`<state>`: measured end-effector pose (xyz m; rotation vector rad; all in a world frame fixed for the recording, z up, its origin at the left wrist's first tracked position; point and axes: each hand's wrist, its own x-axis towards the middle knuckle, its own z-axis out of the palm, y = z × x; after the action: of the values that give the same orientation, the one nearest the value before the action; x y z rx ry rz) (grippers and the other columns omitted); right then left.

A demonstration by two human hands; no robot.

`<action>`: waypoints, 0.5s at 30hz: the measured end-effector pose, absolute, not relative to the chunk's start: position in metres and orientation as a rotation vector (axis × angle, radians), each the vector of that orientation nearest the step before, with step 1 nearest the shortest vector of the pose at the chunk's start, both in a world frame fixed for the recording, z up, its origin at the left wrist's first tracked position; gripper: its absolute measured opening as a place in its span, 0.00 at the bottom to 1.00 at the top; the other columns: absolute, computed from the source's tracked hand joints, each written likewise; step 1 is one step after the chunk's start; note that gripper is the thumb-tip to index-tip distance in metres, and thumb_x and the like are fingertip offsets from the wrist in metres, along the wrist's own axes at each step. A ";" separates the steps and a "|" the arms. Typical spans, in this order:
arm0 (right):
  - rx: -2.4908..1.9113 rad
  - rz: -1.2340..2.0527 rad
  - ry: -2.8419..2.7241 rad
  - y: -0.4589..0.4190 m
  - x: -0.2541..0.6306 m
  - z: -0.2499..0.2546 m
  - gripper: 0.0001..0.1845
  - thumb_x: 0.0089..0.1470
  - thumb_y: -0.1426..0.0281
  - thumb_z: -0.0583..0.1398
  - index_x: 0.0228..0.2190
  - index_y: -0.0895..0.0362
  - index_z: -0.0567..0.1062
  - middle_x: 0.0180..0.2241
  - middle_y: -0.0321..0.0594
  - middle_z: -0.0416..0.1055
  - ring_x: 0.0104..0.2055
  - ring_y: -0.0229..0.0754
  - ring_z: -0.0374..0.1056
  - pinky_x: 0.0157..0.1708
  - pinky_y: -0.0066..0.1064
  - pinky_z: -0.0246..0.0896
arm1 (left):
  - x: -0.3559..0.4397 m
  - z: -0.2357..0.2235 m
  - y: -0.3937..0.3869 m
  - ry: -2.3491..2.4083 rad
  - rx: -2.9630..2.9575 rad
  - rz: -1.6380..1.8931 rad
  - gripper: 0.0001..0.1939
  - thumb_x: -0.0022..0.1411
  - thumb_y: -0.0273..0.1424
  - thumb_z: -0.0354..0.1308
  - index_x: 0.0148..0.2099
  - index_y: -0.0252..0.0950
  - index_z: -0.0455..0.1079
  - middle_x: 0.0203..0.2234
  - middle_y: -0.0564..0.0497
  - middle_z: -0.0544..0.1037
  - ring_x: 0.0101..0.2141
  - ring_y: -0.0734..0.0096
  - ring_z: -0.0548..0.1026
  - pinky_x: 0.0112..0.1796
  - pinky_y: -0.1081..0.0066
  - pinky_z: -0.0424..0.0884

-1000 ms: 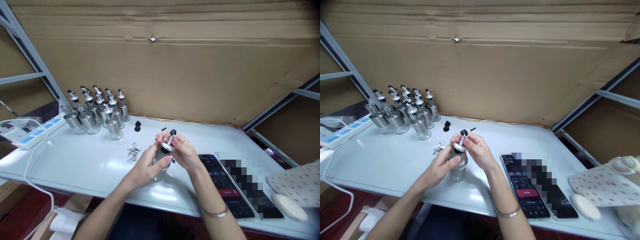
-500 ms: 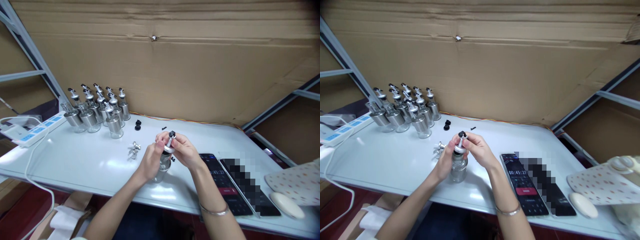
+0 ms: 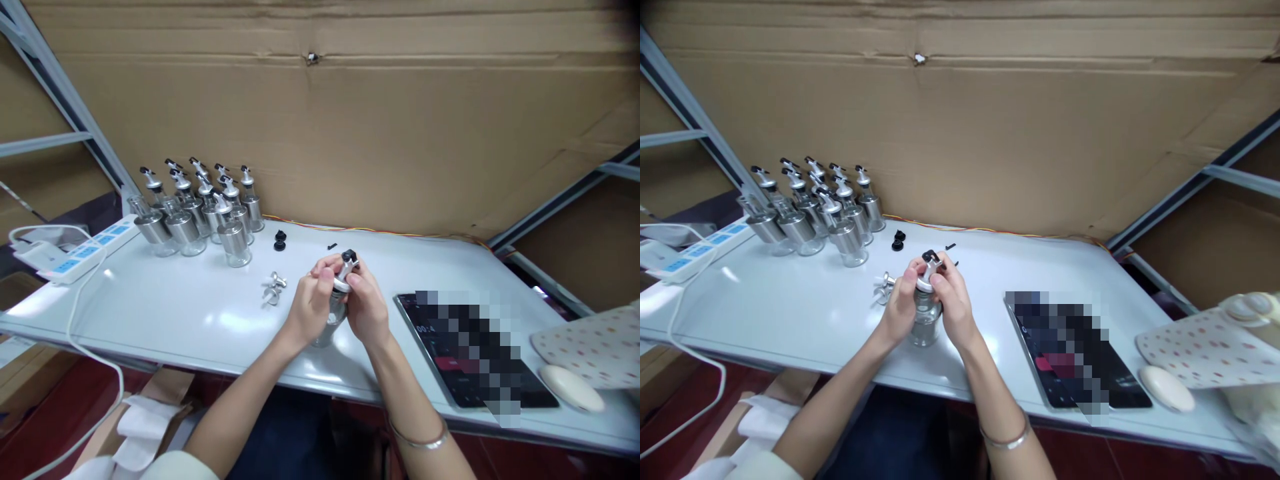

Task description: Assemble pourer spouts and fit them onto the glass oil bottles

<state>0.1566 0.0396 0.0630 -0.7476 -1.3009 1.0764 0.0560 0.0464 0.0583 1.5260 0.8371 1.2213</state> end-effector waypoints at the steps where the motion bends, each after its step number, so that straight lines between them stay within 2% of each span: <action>1: -0.751 1.051 -1.289 0.039 0.154 0.062 0.13 0.53 0.56 0.55 0.29 0.52 0.67 0.26 0.36 0.65 0.26 0.41 0.61 0.27 0.31 0.58 | 0.056 0.059 0.046 0.848 1.530 1.226 0.30 0.64 0.50 0.36 0.22 0.36 0.63 0.21 0.50 0.71 0.28 0.69 0.69 0.33 0.71 0.65; 6: -0.690 0.988 -1.286 0.037 0.148 0.064 0.11 0.53 0.59 0.54 0.28 0.54 0.65 0.28 0.36 0.67 0.30 0.41 0.63 0.34 0.33 0.60 | 0.055 0.060 0.045 0.883 1.553 1.226 0.28 0.66 0.45 0.36 0.24 0.35 0.67 0.20 0.51 0.73 0.27 0.69 0.71 0.33 0.72 0.66; 11: -0.647 0.931 -1.307 0.035 0.145 0.062 0.10 0.55 0.61 0.53 0.32 0.55 0.68 0.35 0.39 0.70 0.37 0.43 0.66 0.40 0.35 0.61 | 0.053 0.060 0.042 0.934 1.603 1.246 0.25 0.66 0.40 0.36 0.33 0.34 0.71 0.27 0.50 0.77 0.33 0.68 0.74 0.36 0.73 0.68; 15: -0.649 0.866 -1.318 0.033 0.143 0.057 0.12 0.56 0.61 0.53 0.35 0.55 0.70 0.38 0.40 0.70 0.39 0.44 0.67 0.42 0.36 0.62 | 0.052 0.056 0.040 0.957 1.630 1.291 0.25 0.66 0.40 0.37 0.35 0.35 0.73 0.30 0.49 0.78 0.34 0.67 0.74 0.37 0.72 0.69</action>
<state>0.1432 0.0332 0.0572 -0.6491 -1.3180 0.8660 0.0522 0.0404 0.0562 1.6301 0.9575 1.2910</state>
